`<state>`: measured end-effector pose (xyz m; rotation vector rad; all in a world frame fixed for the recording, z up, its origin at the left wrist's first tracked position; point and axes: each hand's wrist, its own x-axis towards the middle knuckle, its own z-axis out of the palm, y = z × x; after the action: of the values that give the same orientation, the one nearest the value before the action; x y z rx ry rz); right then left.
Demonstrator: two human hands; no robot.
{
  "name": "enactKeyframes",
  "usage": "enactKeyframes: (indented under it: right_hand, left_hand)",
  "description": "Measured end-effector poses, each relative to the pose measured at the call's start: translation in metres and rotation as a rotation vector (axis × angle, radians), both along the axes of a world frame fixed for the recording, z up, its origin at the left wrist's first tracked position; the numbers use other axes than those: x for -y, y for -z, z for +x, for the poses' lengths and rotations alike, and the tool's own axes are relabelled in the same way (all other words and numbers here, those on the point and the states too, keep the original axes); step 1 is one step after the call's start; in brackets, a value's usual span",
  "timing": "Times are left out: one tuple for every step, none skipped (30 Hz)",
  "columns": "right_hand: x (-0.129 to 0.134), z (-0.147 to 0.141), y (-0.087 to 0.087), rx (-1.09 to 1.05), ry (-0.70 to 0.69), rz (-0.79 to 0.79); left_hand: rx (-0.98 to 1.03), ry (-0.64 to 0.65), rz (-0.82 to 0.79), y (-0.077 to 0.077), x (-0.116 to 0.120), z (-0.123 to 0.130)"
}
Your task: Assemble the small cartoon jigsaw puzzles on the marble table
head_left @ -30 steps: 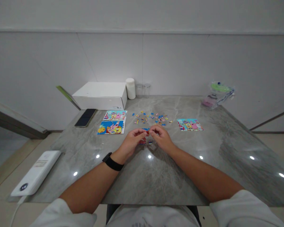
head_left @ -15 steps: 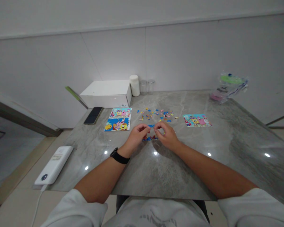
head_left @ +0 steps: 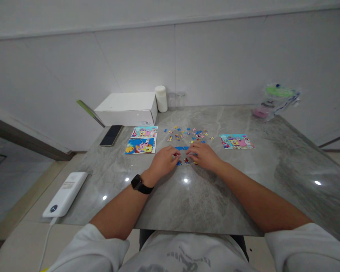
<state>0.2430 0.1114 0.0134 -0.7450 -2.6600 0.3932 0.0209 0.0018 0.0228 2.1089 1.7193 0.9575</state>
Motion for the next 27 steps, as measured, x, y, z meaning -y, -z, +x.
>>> enactKeyframes:
  right_hand:
    - [0.001,0.0,0.001,0.037,-0.012,-0.002]
    - [0.002,-0.001,0.002,0.061,-0.021,-0.008]
    - [0.003,-0.002,0.002,0.072,-0.03,-0.02]
    - [0.005,-0.003,0.003,0.072,-0.039,-0.035]
    - [0.006,-0.004,0.003,0.067,-0.046,-0.05]
    - [0.007,-0.005,0.003,0.06,-0.05,-0.062]
    - [0.007,-0.005,0.004,0.054,-0.053,-0.069]
    - [0.007,-0.006,0.004,0.05,-0.056,-0.073]
    - [0.006,-0.006,0.004,0.046,-0.059,-0.078]
    - [0.005,-0.005,0.004,0.039,-0.059,-0.084]
    - [0.005,-0.005,0.004,0.026,-0.056,-0.093]
    - [0.004,-0.005,0.004,0.01,-0.05,-0.106]
    - [0.002,-0.004,0.003,-0.006,-0.046,-0.122]
    - [0.001,-0.004,0.002,-0.019,-0.043,-0.143]
    - [0.001,-0.004,0.001,-0.03,-0.041,-0.172]
    - [0.0,-0.004,0.0,-0.04,-0.04,-0.211]
    - [0.0,-0.004,-0.001,-0.05,-0.039,-0.258]
    - [0.0,-0.005,-0.003,-0.063,-0.035,-0.307]
    - [0.0,-0.005,-0.004,-0.082,-0.027,-0.355]
    - [0.001,-0.006,-0.004,-0.101,-0.021,-0.395]
    - [0.003,-0.007,-0.005,-0.118,-0.017,-0.423]
    - [0.004,-0.008,-0.005,-0.131,-0.016,-0.435]
    - [0.005,-0.009,-0.005,-0.139,-0.017,-0.434]
    - [0.007,-0.01,-0.005,-0.144,-0.019,-0.421]
    - [0.008,-0.01,-0.004,-0.146,-0.018,-0.404]
    - [0.01,-0.011,-0.004,-0.151,-0.011,-0.386]
    - [0.011,-0.012,-0.003,-0.159,0.0,-0.377]
  left_hand:
    - [-0.027,0.008,-0.005,0.001,0.001,0.001]
    - [-0.04,0.01,-0.013,0.002,0.002,0.002]
    - [-0.044,0.013,-0.019,0.003,0.002,0.003]
    - [-0.042,0.016,-0.025,0.004,0.002,0.003]
    - [-0.037,0.018,-0.029,0.004,0.002,0.003]
    - [-0.028,0.017,-0.033,0.005,0.002,0.003]
    - [-0.018,0.016,-0.037,0.005,0.002,0.003]
    - [-0.008,0.016,-0.042,0.005,0.002,0.003]
    - [0.0,0.015,-0.047,0.004,0.002,0.003]
    - [0.004,0.015,-0.053,0.004,0.002,0.003]
    - [0.004,0.016,-0.057,0.004,0.002,0.003]
    - [-0.001,0.017,-0.06,0.003,0.002,0.003]
    - [-0.009,0.015,-0.061,0.002,0.002,0.003]
    - [-0.02,0.011,-0.059,0.001,0.002,0.003]
    - [-0.032,0.006,-0.057,0.001,0.002,0.002]
    - [-0.046,0.002,-0.054,0.0,0.002,0.001]
    - [-0.059,-0.001,-0.051,-0.001,0.002,0.001]
    - [-0.07,-0.002,-0.049,-0.002,0.001,0.0]
    - [-0.079,0.003,-0.049,-0.003,0.001,-0.002]
    - [-0.087,0.014,-0.052,-0.003,0.002,-0.003]
    - [-0.094,0.031,-0.055,-0.003,0.002,-0.004]
    - [-0.099,0.049,-0.059,-0.003,0.002,-0.005]
    - [-0.105,0.065,-0.062,-0.003,0.003,-0.005]
    - [-0.11,0.078,-0.065,-0.002,0.003,-0.006]
    - [-0.114,0.085,-0.068,-0.002,0.003,-0.006]
    - [-0.119,0.088,-0.07,-0.001,0.003,-0.007]
    - [-0.125,0.09,-0.071,-0.001,0.004,-0.007]
